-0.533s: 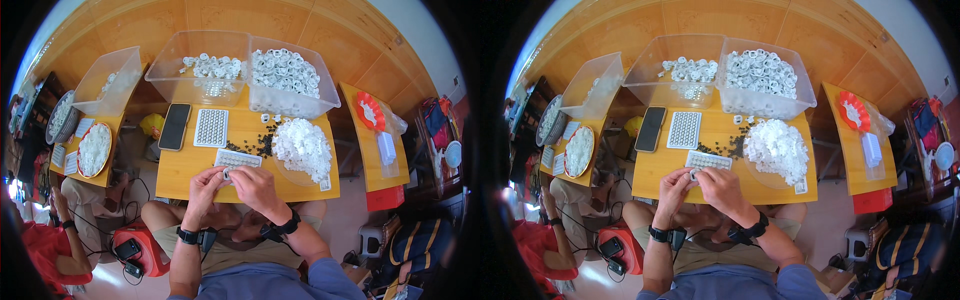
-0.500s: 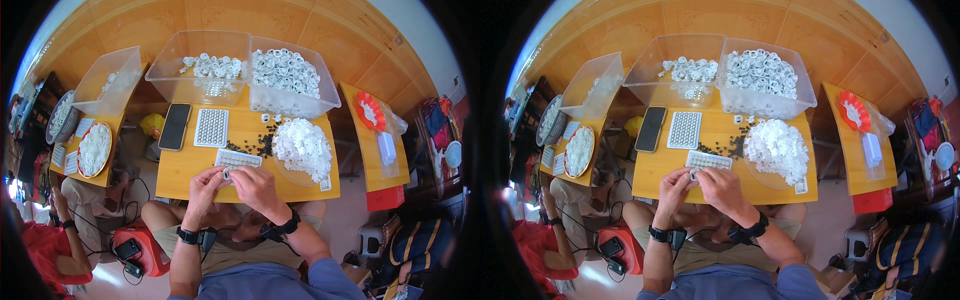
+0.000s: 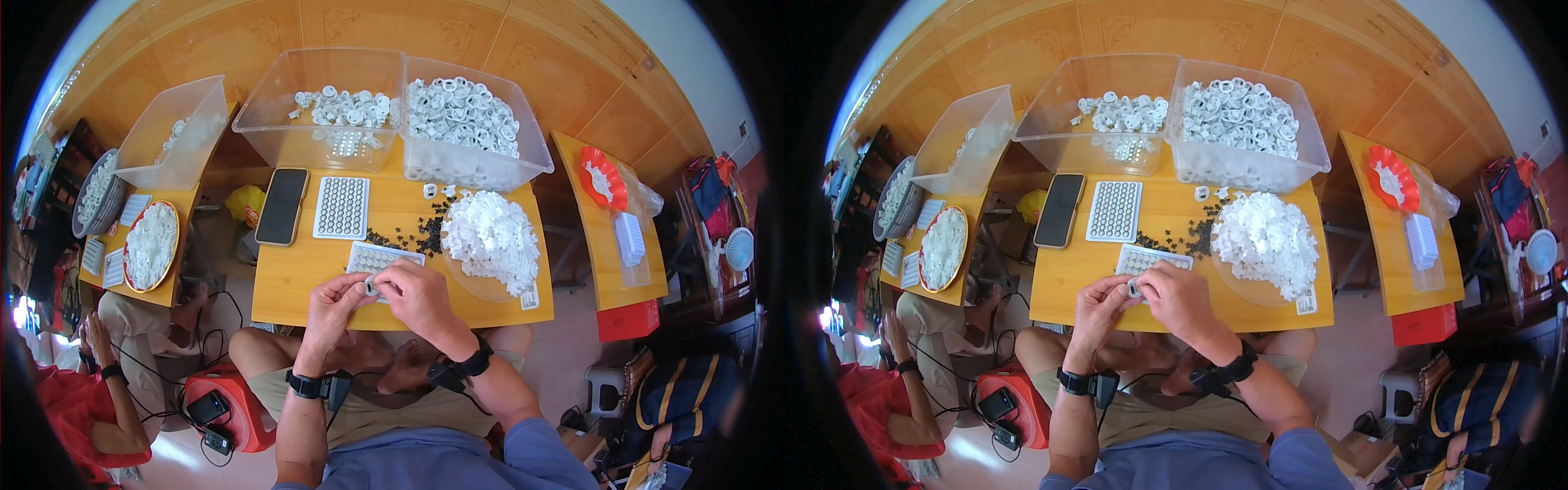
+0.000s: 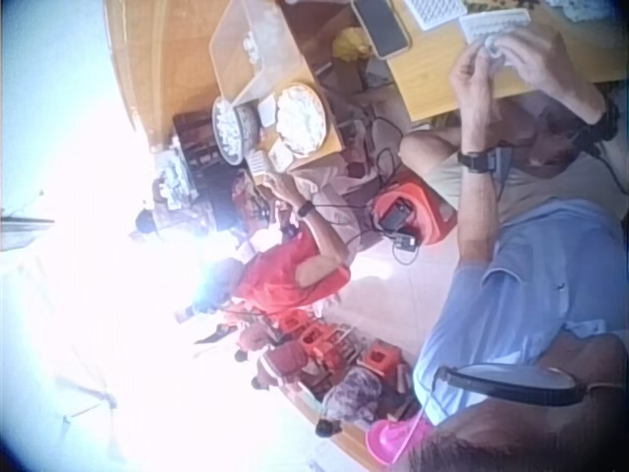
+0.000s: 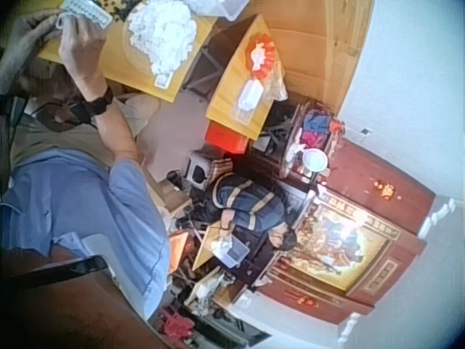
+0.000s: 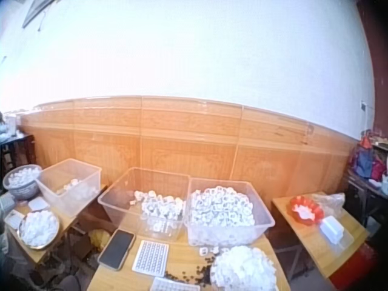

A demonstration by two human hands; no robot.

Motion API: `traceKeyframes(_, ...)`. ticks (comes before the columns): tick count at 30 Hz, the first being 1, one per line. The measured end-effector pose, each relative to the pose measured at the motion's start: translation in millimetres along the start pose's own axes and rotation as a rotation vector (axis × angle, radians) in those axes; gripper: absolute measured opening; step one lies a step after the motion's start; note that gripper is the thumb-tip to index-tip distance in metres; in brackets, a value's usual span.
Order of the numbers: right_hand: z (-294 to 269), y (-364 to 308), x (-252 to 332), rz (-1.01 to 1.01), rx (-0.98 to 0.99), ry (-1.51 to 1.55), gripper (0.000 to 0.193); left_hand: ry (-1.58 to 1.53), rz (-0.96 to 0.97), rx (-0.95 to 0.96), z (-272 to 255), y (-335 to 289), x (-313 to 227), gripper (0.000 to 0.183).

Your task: The person assembles components by hand by fitting small black parts into white plastic bases and placing the finished units into a grid tray. They also occasionally sort loose white plastic pieces from a pile into a clear bin.

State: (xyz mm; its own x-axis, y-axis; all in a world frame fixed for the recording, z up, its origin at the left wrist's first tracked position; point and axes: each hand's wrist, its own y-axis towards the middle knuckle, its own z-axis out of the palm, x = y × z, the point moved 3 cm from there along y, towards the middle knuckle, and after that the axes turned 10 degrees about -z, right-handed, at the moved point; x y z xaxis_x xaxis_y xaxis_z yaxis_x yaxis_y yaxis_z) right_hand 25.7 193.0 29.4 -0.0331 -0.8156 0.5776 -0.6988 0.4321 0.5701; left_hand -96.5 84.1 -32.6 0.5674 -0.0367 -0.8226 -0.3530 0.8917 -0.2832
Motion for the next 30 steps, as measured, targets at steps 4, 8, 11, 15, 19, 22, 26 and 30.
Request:
traceKeyframes(4,-3,0,2,-0.134,0.003,-0.079,0.007,-0.067,-0.007,-0.026,1,0,-2,0.025)
traceKeyframes(8,-20,3,-18,0.026,-0.075,-0.102,0.006,-0.107,0.007,-0.013,6,-2,-4,0.026)
traceKeyframes(11,-27,5,-33,0.159,-0.025,-0.151,0.004,-0.115,0.022,-0.027,8,-2,-6,0.025)
traceKeyframes(15,-19,3,-35,0.158,0.077,-0.149,0.005,-0.114,0.032,-0.022,9,-2,-7,0.024)
traceKeyframes(19,-11,3,-31,0.082,0.104,-0.188,0.004,-0.085,-0.005,-0.056,6,-2,-7,0.025)
traceKeyframes(22,-8,4,-33,0.113,0.162,-0.237,0.003,-0.119,0.009,-0.048,6,-2,-8,0.023)
traceKeyframes(26,-8,3,-35,0.145,0.164,-0.194,0.003,-0.115,0.018,-0.027,7,-3,-8,0.023)
traceKeyframes(30,-6,3,-38,0.168,0.145,-0.172,0.007,-0.114,0.018,-0.022,6,-1,-7,0.024)
